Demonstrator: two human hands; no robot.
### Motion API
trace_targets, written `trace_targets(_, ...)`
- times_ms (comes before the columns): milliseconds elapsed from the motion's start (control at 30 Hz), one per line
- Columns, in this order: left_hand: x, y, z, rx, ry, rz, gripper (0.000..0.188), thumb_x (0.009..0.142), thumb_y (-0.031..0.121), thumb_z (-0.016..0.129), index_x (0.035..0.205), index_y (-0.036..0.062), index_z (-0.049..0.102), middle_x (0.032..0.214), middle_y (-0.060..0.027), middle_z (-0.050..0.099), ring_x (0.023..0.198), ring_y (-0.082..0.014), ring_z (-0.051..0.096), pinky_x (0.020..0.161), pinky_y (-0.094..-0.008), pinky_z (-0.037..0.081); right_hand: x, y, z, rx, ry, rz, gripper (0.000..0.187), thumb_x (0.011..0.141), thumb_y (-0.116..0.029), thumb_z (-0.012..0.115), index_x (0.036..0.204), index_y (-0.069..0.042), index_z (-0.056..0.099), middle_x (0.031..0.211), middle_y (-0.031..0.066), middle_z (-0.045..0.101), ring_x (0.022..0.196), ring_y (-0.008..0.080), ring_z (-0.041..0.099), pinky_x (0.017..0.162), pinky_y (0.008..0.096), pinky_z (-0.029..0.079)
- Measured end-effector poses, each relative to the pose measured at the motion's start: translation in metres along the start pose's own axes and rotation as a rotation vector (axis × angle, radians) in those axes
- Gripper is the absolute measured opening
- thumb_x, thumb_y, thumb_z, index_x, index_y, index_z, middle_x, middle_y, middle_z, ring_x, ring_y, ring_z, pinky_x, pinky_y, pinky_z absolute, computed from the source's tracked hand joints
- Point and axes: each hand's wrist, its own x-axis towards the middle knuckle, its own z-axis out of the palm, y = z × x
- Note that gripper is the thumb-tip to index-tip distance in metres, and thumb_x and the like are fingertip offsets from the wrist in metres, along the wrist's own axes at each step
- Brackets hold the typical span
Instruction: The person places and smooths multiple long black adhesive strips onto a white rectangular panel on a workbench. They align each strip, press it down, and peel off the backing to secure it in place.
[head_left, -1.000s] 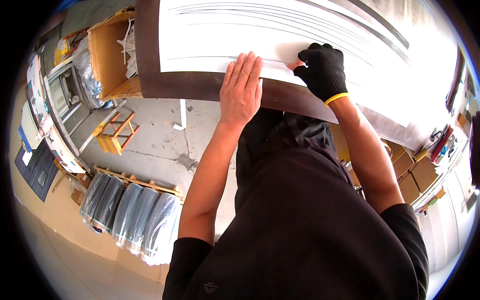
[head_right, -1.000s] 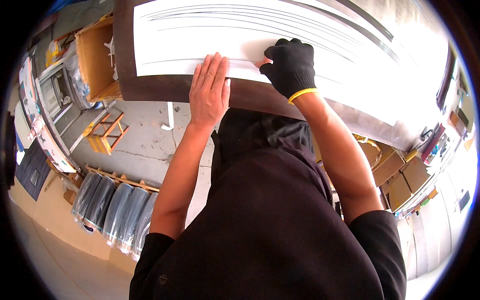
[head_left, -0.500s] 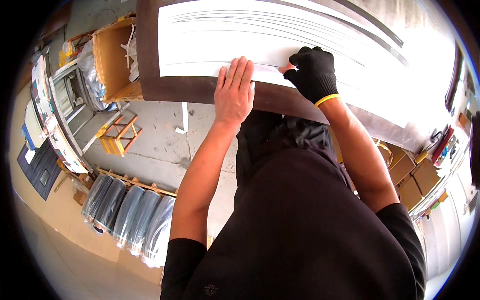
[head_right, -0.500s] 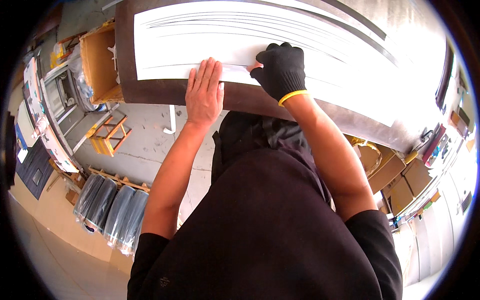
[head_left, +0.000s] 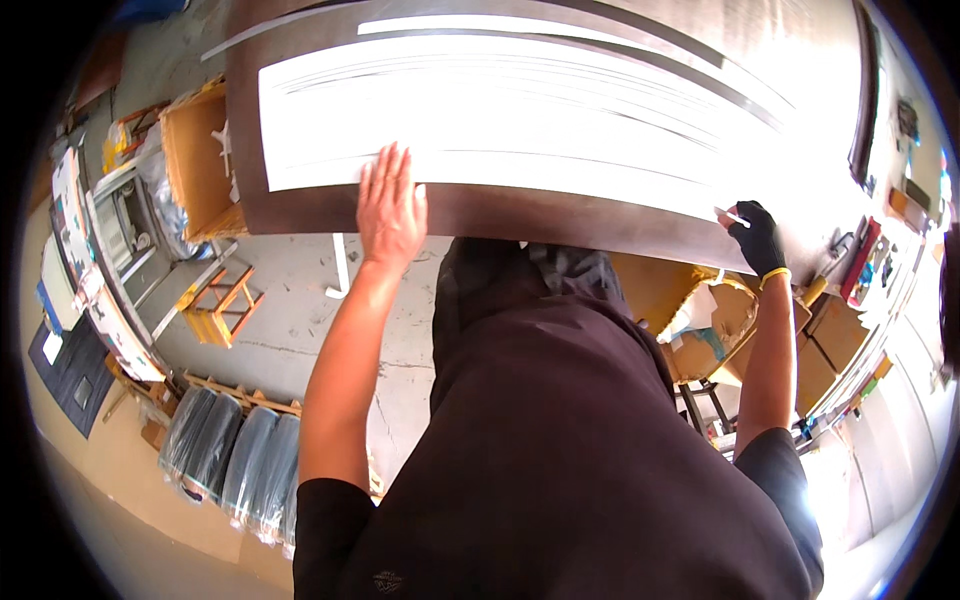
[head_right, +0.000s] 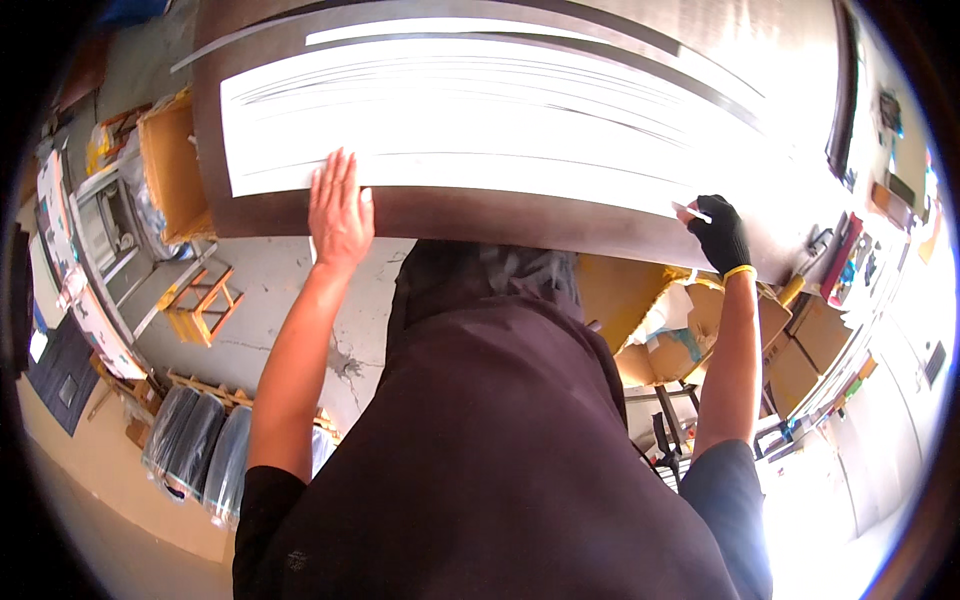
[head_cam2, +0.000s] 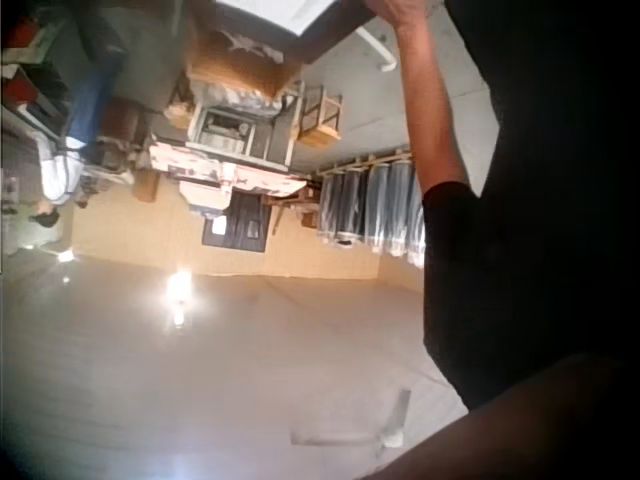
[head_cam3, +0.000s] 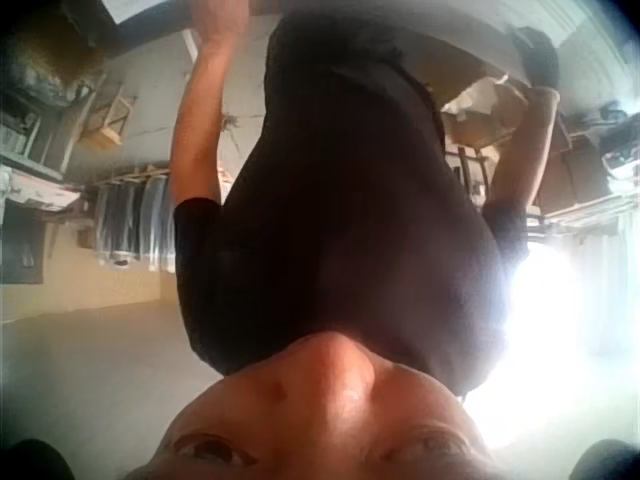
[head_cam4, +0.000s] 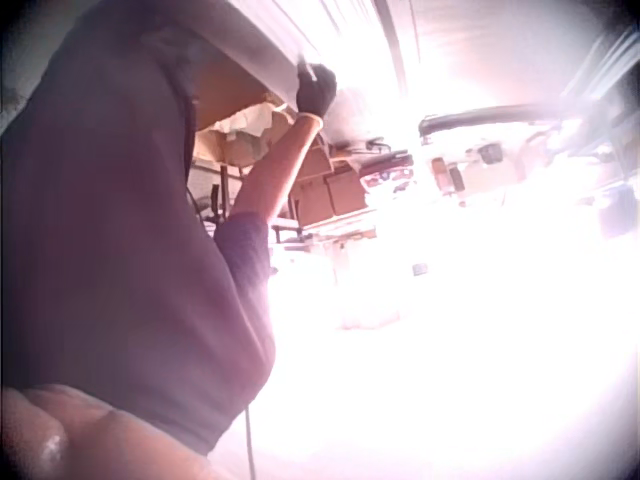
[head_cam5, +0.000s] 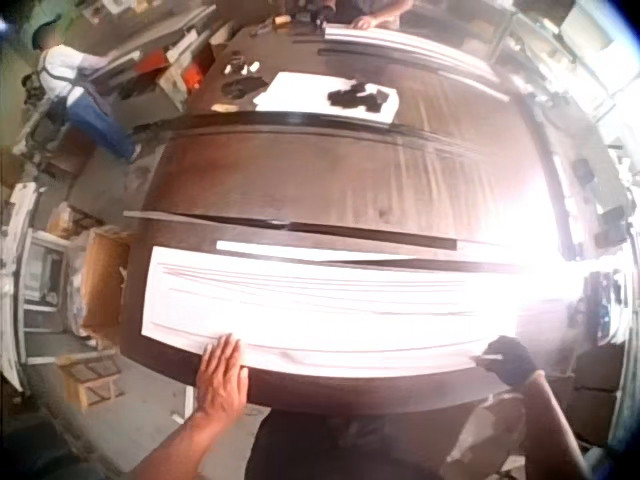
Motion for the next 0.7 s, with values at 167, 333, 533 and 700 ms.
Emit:
trace_targets(167, 0.001, 0.000, 0.003, 0.044, 0.003, 0.027, 0.060, 0.111, 0.021, 0.056, 0.167, -0.0004, 0.048, 0.176, -0.0201, 0.046, 0.166, -0.0365, 0.040, 0.137, -0.0556, 0.028, -0.026, 0.081, -0.012, 0.211, -0.010, 0.281, 0.029, 0.098, -0.029, 0.083, 0.101, -0.001, 0.078, 0.089, 0.0107, 0.074, 0.085, 0.0196, 0.067, 0.082, 0.0351, 0.054)
trace_targets(333, 0.001, 0.002, 0.002, 0.058, 0.012, 0.047, 0.061, 0.110, 0.016, 0.058, 0.167, -0.0017, 0.046, 0.176, -0.0201, 0.046, 0.164, -0.0392, 0.041, 0.136, -0.0556, 0.030, -0.027, 0.083, -0.019, 0.161, 0.032, 0.195, 0.028, 0.101, -0.029, 0.081, 0.104, -0.002, 0.073, 0.090, 0.0128, 0.073, 0.088, 0.0237, 0.068, 0.085, 0.0384, 0.054)
trace_targets(533, 0.002, 0.005, 0.004, 0.079, 0.019, 0.041, 0.061, 0.110, 0.019, 0.057, 0.166, -0.0020, 0.047, 0.175, -0.0210, 0.047, 0.164, -0.0390, 0.041, 0.136, -0.0558, 0.030, -0.027, 0.107, -0.022, 0.163, 0.034, 0.059, 0.021, 0.101, -0.021, 0.078, 0.104, -0.003, 0.069, 0.089, 0.0106, 0.070, 0.086, 0.0214, 0.069, 0.080, 0.0363, 0.055)
trace_targets(700, 0.000, 0.007, 0.003, 0.072, -0.002, 0.019, 0.061, 0.113, 0.020, 0.051, 0.170, 0.0007, 0.043, 0.177, -0.0198, 0.044, 0.166, -0.0371, 0.038, 0.138, -0.0539, 0.028, -0.026, 0.117, -0.038, 0.184, -0.113, 0.074, 0.019, 0.099, -0.020, 0.078, 0.100, -0.003, 0.070, 0.085, 0.0057, 0.067, 0.082, 0.0156, 0.063, 0.077, 0.0336, 0.053)
